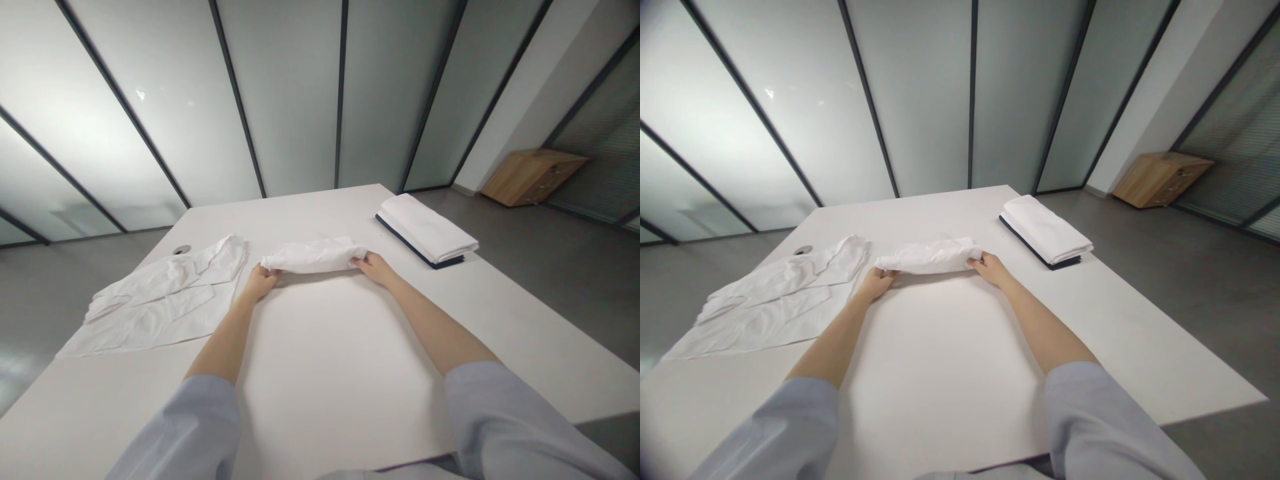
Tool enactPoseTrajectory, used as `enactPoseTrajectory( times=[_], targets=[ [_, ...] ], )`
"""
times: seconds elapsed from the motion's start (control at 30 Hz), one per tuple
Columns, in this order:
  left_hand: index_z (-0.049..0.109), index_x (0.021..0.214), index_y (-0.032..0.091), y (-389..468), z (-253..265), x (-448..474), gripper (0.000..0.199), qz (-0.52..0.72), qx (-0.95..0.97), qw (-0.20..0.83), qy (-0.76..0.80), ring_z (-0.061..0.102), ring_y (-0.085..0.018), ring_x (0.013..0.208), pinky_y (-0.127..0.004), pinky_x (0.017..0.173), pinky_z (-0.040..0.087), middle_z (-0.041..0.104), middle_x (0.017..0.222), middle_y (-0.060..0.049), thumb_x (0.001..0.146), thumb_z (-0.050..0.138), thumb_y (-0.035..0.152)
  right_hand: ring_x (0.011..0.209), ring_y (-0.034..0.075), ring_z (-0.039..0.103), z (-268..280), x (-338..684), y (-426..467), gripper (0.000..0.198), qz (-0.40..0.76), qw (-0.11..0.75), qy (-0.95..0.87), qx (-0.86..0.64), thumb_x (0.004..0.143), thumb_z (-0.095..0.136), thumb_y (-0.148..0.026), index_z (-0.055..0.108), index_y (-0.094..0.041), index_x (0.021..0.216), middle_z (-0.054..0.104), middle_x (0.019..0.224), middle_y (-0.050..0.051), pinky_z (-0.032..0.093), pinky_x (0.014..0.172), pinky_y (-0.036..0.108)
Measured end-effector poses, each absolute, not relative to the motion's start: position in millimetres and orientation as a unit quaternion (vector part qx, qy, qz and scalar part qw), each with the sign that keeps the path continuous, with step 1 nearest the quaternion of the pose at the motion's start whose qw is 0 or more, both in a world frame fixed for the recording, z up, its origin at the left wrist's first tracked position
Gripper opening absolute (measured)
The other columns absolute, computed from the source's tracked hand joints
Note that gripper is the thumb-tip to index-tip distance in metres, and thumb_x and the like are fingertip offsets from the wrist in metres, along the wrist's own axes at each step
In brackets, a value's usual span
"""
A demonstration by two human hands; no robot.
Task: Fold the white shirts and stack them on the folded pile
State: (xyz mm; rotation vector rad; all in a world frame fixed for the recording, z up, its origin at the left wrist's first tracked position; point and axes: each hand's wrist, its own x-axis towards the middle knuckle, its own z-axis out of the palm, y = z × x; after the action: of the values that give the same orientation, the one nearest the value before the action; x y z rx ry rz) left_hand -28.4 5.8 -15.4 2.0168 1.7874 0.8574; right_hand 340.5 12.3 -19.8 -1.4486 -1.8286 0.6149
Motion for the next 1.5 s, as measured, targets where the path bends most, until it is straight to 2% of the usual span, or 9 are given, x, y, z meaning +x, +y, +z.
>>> enactPoseTrajectory(
  times=[0.33,0.5,0.63,0.9,1.07,1.2,1.3,1.4,1.5],
  targets=[
    [0.063,0.068,0.016,3.5,1.4,-13.3,0.058,0.256,0.670,0.163,0.678,0.062,-0.023,0.072,-0.028,0.061,0.039,0.065,0.067,-0.009,0.092,0.030,0.057,0.071,0.018,0.057,-17.3,333.7,12.1,0.026,0.180,0.352,-0.694,-0.602,0.088,0.049,-0.044,0.058,-0.019,0.087,0.065,0.074,0.002,0.041,0.064,0.025],
    [0.066,0.083,0.014,4.2,-0.1,-11.2,0.055,0.265,0.664,0.141,0.685,0.062,-0.023,0.074,-0.028,0.062,0.038,0.068,0.077,-0.010,0.094,0.029,0.053,0.059,0.016,0.049,-11.2,325.2,7.2,0.027,0.138,0.301,-0.686,-0.648,0.090,0.047,-0.044,0.051,-0.022,0.076,0.056,0.063,-0.001,0.032,0.055,0.025],
    [0.067,0.086,0.014,4.4,1.2,-10.3,0.049,0.237,0.667,0.129,0.695,0.064,-0.023,0.081,-0.028,0.067,0.039,0.070,0.084,-0.012,0.096,0.029,0.044,0.064,0.017,0.053,-4.2,318.6,2.4,0.026,0.097,0.258,-0.675,-0.684,0.091,0.047,-0.043,0.053,-0.022,0.079,0.061,0.070,0.002,0.031,0.055,0.025],
    [0.067,0.087,0.017,3.3,4.0,-5.1,0.041,0.189,0.635,0.108,0.741,0.066,-0.027,0.091,-0.030,0.072,0.042,0.072,0.092,-0.015,0.095,0.034,0.041,0.091,0.026,0.063,2.8,313.7,-3.6,0.034,0.043,0.163,-0.665,-0.728,0.093,0.045,-0.043,0.062,-0.017,0.106,0.070,0.098,0.012,0.042,0.076,0.033],
    [0.058,0.119,0.016,1.4,3.8,-4.6,0.039,0.217,0.606,0.108,0.758,0.066,-0.027,0.096,-0.032,0.077,0.044,0.072,0.094,-0.012,0.091,0.044,0.040,0.113,0.030,0.055,-4.1,312.6,-2.2,0.046,-0.017,0.212,-0.686,-0.696,0.090,0.049,-0.029,0.050,-0.015,0.134,0.059,0.129,0.017,0.043,0.092,0.041],
    [0.043,0.139,0.012,0.7,3.0,-12.6,0.058,0.238,0.637,0.137,0.720,0.067,-0.026,0.090,-0.031,0.078,0.045,0.070,0.086,-0.010,0.087,0.049,0.036,0.116,0.026,0.054,-12.4,319.1,5.5,0.039,-0.007,0.240,-0.764,-0.599,0.086,0.047,-0.014,0.065,-0.022,0.119,0.058,0.133,0.010,0.042,0.099,0.042],
    [0.038,0.144,0.014,3.4,-2.5,-22.5,0.073,0.305,0.667,0.149,0.663,0.064,-0.022,0.089,-0.030,0.077,0.046,0.068,0.100,-0.010,0.077,0.059,0.034,0.115,0.022,0.057,-17.3,327.9,12.6,0.037,0.052,0.257,-0.796,-0.546,0.084,0.045,-0.010,0.072,-0.024,0.104,0.064,0.127,0.004,0.042,0.104,0.039],
    [0.048,0.137,0.018,6.8,-9.3,-28.9,0.073,0.367,0.693,0.202,0.587,0.061,-0.019,0.091,-0.028,0.075,0.047,0.064,0.112,-0.009,0.067,0.061,0.029,0.117,0.019,0.058,-20.1,334.8,16.7,0.038,0.103,0.276,-0.792,-0.534,0.082,0.046,-0.007,0.074,-0.025,0.100,0.066,0.125,0.001,0.041,0.107,0.039],
    [0.063,0.118,0.016,7.4,-11.1,-30.2,0.057,0.383,0.671,0.310,0.554,0.059,-0.017,0.075,-0.026,0.066,0.046,0.064,0.086,-0.002,0.062,0.056,0.029,0.118,0.018,0.059,-21.9,336.9,17.2,0.039,0.129,0.298,-0.780,-0.535,0.081,0.045,-0.006,0.074,-0.025,0.098,0.067,0.124,0.001,0.040,0.108,0.039]
  ],
)
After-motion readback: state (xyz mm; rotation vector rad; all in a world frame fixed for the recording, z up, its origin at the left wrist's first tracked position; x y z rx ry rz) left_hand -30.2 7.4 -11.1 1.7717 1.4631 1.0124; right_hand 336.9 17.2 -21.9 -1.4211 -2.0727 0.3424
